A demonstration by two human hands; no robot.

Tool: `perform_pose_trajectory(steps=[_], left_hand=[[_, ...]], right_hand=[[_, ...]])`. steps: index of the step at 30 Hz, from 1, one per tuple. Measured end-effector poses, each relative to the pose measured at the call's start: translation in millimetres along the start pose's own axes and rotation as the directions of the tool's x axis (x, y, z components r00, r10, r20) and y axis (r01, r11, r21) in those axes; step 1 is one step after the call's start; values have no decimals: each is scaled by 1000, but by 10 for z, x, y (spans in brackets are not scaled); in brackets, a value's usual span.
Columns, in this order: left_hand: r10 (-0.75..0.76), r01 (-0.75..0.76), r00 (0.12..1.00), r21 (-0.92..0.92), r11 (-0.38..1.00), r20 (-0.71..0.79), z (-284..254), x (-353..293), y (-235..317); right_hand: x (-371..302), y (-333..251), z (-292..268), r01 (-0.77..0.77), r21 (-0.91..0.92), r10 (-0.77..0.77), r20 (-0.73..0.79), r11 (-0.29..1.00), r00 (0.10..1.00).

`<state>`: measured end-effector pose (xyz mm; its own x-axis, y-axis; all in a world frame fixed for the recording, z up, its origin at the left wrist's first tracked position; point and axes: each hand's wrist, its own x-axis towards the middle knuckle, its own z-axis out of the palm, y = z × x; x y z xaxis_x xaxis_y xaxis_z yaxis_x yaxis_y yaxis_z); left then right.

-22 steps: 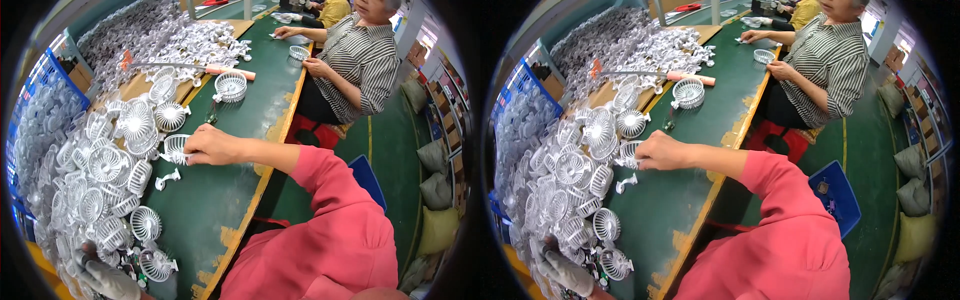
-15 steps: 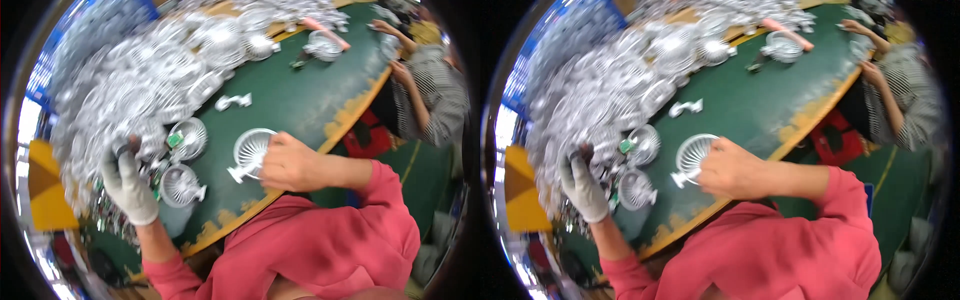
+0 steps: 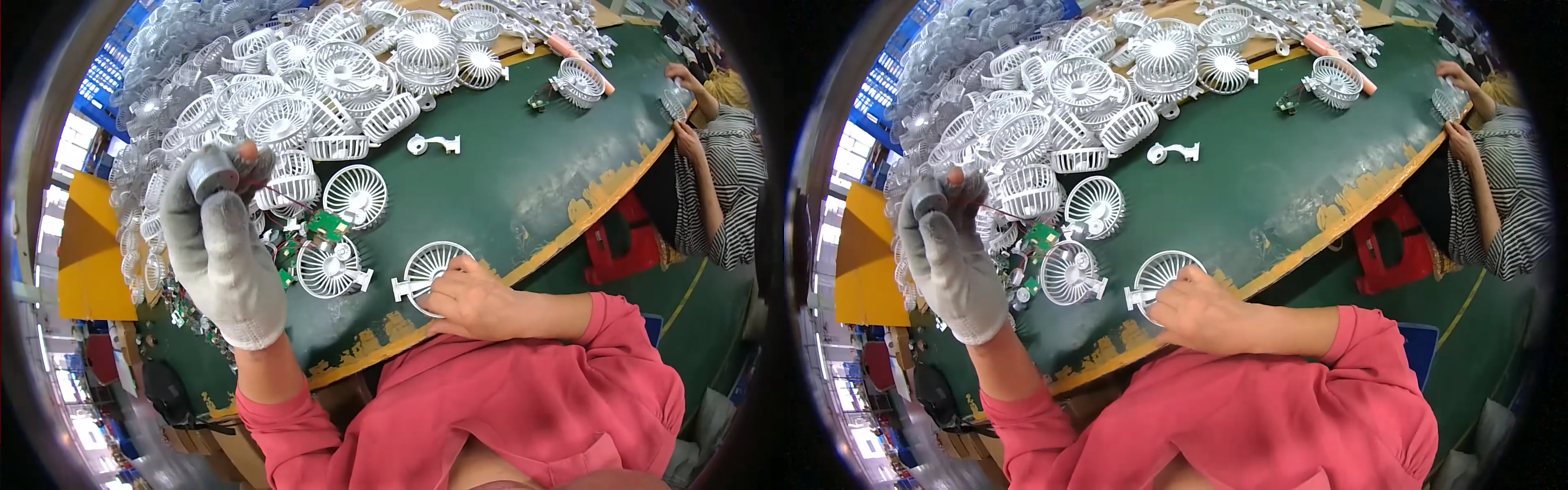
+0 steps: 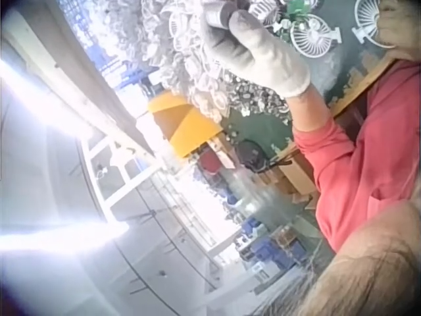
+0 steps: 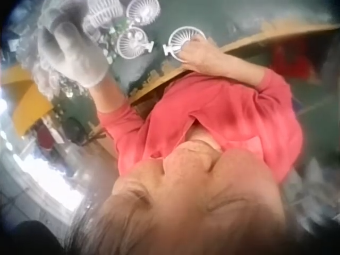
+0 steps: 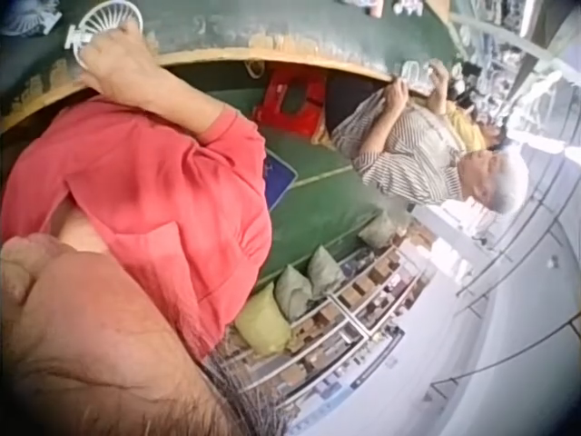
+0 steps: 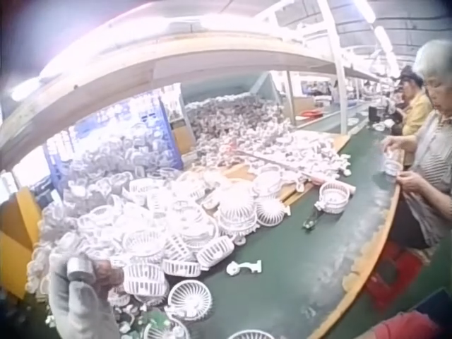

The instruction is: The person assembles small electronic fan components by hand, joining plastic housings, circuit boards, motors, and wires.

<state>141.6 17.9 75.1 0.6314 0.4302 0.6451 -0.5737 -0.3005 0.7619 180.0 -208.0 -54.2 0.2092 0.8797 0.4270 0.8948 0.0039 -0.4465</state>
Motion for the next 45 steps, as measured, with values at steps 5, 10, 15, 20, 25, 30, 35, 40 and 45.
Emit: perform_pose_trajectory(steps=[5,10,15,20,25,30,35,40,45], left_hand=[[44,-40,998,-62,997,53,256,155,117],[29,-15,983,-76,997,180,386,192,135],[-116,162,960,-167,973,254,581,72,74],[-552,578,801,-58,814,231,628,-236,-338],[-634,649,760,-111,753,140,557,-338,-563],[-680,667,733,-233,708,35,577,-345,-633],[-687,625,725,-377,683,-43,573,-373,-780],[-695,624,718,-410,665,-35,507,-377,-834],[-708,627,705,-431,649,-42,506,-382,-814]], right_hand=[[72,86,-208,-18,63,26,-128,998,991],[142,249,-356,-139,207,187,-235,968,954],[392,449,-465,-142,366,285,-375,920,882],[514,796,-403,-332,481,412,-68,811,909],[475,1015,-226,-249,873,546,-24,419,837],[492,992,-423,-428,839,585,170,336,793],[462,1044,-276,-201,877,516,-61,437,855],[464,1015,-334,-260,947,545,121,186,829],[458,1039,-311,-275,960,535,203,58,820]])
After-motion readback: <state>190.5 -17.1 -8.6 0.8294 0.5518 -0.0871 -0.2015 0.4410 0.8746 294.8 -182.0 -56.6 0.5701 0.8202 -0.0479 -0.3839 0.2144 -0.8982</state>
